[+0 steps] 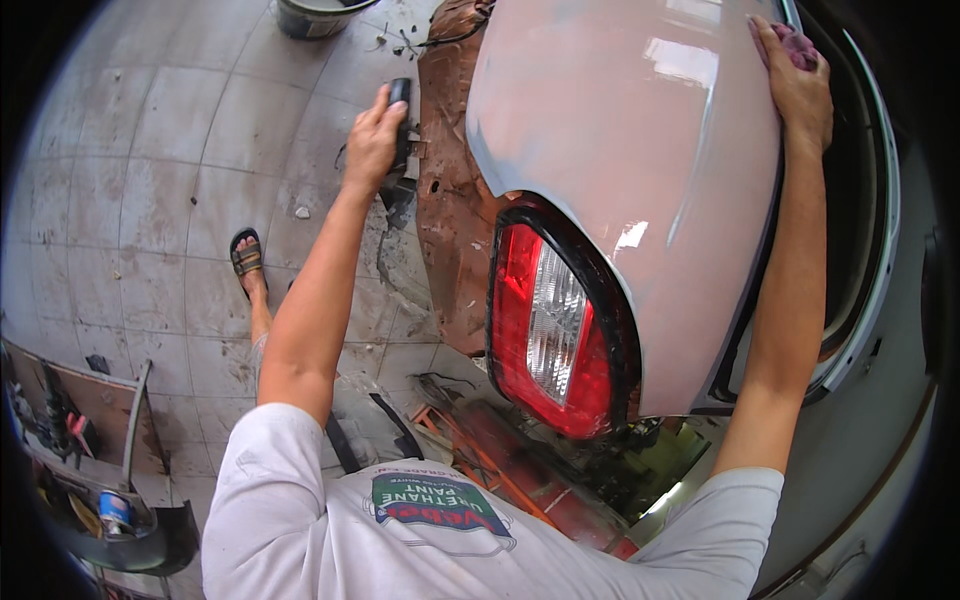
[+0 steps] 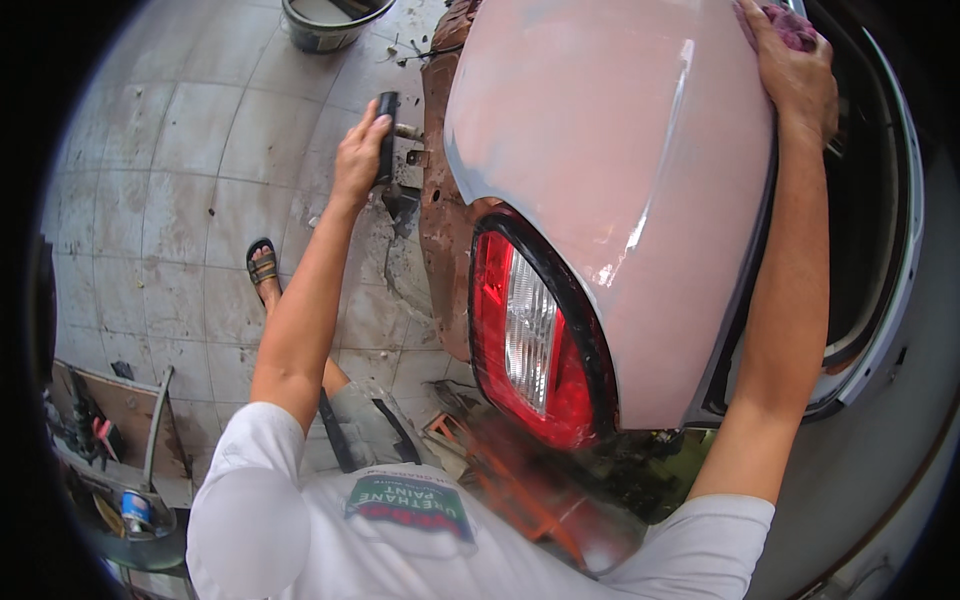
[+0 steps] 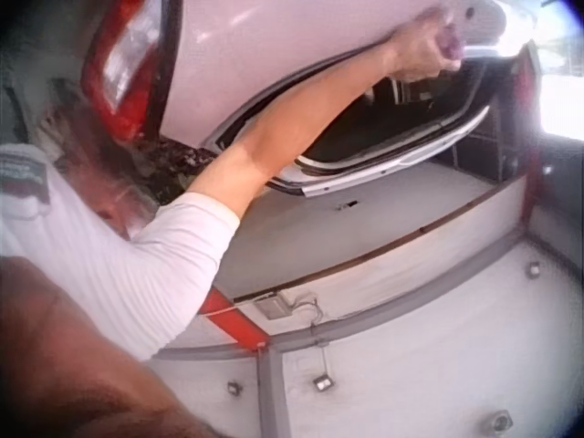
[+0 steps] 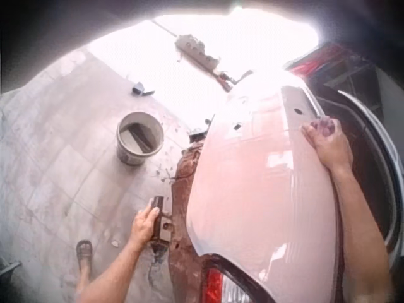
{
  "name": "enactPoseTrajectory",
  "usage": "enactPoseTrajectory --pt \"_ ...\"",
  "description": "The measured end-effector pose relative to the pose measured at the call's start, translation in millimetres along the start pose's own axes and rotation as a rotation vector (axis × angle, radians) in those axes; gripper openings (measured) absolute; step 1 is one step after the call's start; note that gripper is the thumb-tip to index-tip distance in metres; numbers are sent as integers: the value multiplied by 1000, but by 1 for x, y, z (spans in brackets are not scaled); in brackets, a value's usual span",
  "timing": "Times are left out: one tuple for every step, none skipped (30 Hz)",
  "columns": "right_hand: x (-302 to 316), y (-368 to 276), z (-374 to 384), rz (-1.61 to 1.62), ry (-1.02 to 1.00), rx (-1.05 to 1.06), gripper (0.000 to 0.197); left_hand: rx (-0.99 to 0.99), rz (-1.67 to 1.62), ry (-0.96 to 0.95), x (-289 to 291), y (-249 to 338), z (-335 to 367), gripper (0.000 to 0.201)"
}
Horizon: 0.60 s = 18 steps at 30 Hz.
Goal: The person sands the surface of a detached car trunk lid using a sanding block and wipes it with a cloth. The person repeatedly dips the sanding block into a bucket of water and continues sanding different areas of the trunk lid.
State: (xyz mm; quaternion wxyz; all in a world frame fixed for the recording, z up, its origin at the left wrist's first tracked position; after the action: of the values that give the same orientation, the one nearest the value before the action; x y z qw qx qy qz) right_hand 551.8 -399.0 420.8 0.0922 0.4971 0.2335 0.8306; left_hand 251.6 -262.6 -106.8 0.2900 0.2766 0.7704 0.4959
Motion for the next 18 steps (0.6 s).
enactPoseTrajectory --pt "-5 17 3 -102 13 -27 102 151 -202 -11 6 -10 -10 56" --pt "-1 16 -9 -48 53 -30 91 300 -398 22 17 -19 -19 58" --pt "4 6 -28 -3 90 -38 80 432 -548 56 26 -18 -39 58" --pt "16 -5 -39 44 141 -38 69 476 -532 74 40 -27 -52 58" --pt "19 -11 -37 36 76 -33 80 512 -522 98 57 -44 -64 58" --pt "26 -21 -36 109 -39 -45 81 563 -502 88 69 -61 -78 58" --pt "34 -24 -38 44 38 -34 77 616 -482 74 80 -75 -94 58" --pt "24 -32 -36 13 115 -12 72 639 -423 70 101 -86 -105 60" --pt "19 -25 -35 -83 307 72 69 682 -364 32 108 -91 -122 62" --pt "5 -10 -37 -190 488 152 67 706 -283 -21 112 -85 -138 63" --pt "5 -4 -42 -285 668 237 64 719 -198 -58 121 -80 -150 65" --pt "14 -5 -33 -122 494 279 62 693 -182 -108 137 -93 -152 65" --pt "22 -7 -29 45 325 327 60 663 -177 -154 152 -107 -152 65" --pt "16 1 -43 201 117 351 58 764 -208 -197 159 -80 -164 65" --pt "23 -4 -58 277 0 379 60 760 -206 -174 180 -75 -164 62" --pt "34 -8 -70 349 -111 399 62 758 -206 -152 203 -70 -158 60" --pt "36 10 -98 296 8 503 57 735 -163 -179 222 -60 -152 61" --pt "40 18 -126 249 137 617 53 764 -187 -131 243 -56 -150 63"
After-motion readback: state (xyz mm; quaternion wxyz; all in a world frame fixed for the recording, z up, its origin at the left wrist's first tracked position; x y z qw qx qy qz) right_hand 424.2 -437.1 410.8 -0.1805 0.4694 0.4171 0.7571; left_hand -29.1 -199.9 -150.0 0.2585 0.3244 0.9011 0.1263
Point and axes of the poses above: each hand's wrist, its own z-axis towards the middle knuckle, its own x-axis out of the back of the hand, y = z × x, the point moved 7 cm from there along z, towards the middle knuckle, and after that the axes turned 10 degrees about -z, right-handed, at the moved point
